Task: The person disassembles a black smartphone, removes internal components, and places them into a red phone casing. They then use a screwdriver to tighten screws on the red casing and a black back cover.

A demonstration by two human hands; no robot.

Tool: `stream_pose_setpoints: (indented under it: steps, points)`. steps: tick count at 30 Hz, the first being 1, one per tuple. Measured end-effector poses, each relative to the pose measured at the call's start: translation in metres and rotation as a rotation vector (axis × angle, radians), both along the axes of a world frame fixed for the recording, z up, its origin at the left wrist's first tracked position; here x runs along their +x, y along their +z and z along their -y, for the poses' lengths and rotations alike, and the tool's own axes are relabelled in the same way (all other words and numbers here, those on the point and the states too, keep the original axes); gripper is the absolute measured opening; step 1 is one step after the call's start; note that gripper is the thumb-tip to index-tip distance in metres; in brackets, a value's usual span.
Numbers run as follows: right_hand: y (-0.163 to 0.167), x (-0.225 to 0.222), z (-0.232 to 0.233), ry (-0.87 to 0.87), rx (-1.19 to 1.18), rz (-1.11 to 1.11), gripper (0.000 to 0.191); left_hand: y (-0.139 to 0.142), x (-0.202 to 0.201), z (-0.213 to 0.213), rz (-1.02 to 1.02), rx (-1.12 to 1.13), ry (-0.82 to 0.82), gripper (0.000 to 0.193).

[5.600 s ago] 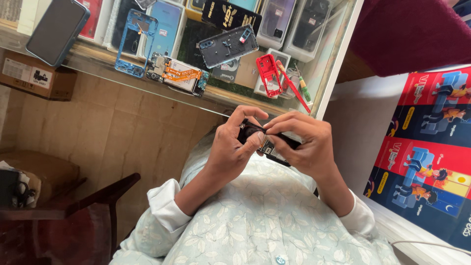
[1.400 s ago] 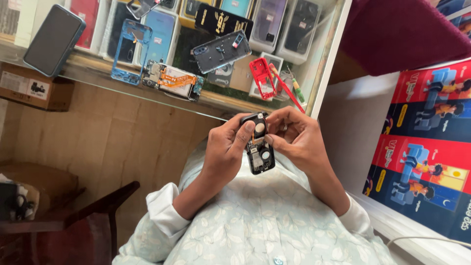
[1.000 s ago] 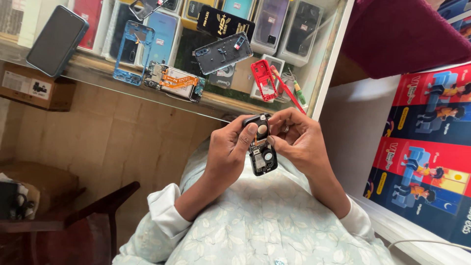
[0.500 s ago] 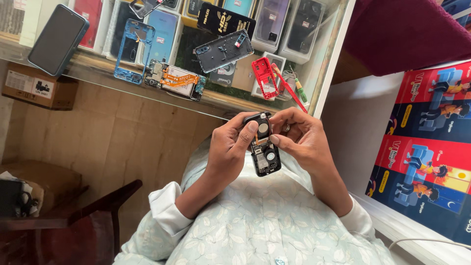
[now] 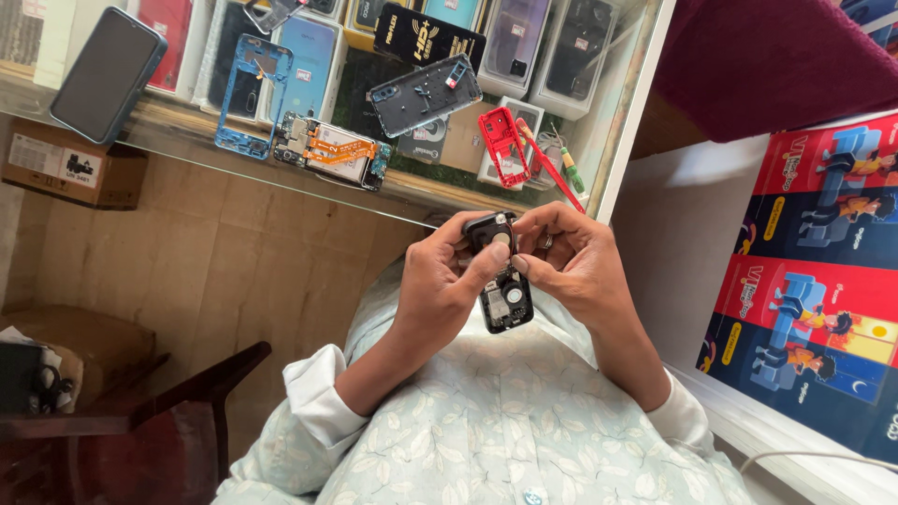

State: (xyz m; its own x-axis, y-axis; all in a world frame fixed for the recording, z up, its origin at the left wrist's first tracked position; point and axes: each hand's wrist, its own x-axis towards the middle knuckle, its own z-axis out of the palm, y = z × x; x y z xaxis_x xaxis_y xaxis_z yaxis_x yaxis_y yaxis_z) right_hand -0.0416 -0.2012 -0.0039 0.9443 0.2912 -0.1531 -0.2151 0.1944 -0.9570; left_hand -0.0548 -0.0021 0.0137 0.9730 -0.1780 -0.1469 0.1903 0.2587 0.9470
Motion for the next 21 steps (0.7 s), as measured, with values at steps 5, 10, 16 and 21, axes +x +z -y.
stream_pose_setpoints:
  steps: [5, 10, 16, 21]
  points:
    - [-0.0005, 0.0001, 0.0013, 0.001, -0.039, -0.020, 0.033, -0.0012, 0.0004, -0.0006, -0.017, 0.023, 0.000, 0.025]
    - [-0.0015, 0.0019, 0.0019, 0.017, -0.007, -0.018, 0.032, -0.0061, 0.0013, -0.0016, -0.018, -0.002, 0.000, 0.024]
    - [-0.0009, 0.0001, 0.0006, 0.006, -0.036, -0.008, 0.031, -0.0077, 0.0007, -0.0017, -0.014, 0.044, -0.012, 0.024]
    - [0.0017, -0.0016, -0.0024, -0.016, -0.103, 0.004, 0.029, -0.0053, 0.0016, -0.0017, -0.003, 0.072, -0.006, 0.024]
